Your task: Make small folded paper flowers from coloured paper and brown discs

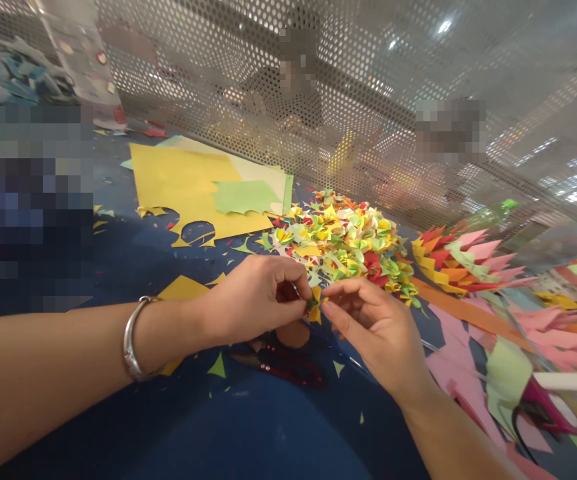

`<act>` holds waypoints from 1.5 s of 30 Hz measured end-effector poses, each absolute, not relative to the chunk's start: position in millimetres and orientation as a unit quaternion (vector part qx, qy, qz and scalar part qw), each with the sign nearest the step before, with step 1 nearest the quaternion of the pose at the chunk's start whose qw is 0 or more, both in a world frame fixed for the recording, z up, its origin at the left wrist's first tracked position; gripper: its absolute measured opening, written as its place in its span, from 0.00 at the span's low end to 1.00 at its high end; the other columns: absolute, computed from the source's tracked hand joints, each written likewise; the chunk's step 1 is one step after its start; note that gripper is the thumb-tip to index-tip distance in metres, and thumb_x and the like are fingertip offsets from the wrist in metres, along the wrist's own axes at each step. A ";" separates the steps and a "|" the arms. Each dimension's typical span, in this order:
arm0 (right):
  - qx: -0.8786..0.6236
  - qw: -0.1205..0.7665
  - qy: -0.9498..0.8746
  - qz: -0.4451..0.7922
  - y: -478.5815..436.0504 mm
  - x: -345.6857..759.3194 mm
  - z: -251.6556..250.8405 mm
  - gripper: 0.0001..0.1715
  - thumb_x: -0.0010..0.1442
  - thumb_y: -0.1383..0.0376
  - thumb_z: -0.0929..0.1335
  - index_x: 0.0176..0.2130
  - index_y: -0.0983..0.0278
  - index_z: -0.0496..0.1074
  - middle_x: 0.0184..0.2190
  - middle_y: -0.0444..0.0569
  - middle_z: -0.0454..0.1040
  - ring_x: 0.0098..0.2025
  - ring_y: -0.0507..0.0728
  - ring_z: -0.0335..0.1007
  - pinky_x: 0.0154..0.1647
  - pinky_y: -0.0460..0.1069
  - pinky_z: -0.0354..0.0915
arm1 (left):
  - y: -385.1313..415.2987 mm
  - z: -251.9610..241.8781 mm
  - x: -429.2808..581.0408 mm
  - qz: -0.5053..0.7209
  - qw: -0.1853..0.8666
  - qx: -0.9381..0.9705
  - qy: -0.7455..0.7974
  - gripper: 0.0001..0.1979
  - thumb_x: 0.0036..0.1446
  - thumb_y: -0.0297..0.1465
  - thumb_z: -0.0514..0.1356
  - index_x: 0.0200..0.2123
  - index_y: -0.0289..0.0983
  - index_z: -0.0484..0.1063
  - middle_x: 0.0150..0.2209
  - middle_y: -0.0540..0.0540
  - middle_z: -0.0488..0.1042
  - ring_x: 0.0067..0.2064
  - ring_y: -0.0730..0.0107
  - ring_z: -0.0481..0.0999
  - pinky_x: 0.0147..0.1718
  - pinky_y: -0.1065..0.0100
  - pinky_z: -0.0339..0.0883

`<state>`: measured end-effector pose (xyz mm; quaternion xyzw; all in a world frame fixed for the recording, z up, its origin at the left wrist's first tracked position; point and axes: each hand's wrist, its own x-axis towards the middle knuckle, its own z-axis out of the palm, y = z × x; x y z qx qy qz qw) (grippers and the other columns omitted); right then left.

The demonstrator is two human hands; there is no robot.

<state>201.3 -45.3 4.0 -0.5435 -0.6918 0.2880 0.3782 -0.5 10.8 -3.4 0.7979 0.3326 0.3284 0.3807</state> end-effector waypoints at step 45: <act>-0.328 0.256 -0.899 0.137 -68.3 191.9 7.1 0.08 0.66 0.72 0.65 0.41 0.69 0.74 0.36 0.51 0.76 0.36 0.53 0.71 0.38 0.48 0.67 | 25.8 -16.6 2.3 0.255 0.117 0.910 0.304 0.18 0.65 0.29 0.53 0.55 0.37 0.74 0.52 0.42 0.74 0.55 0.59 0.70 0.59 0.58 0.60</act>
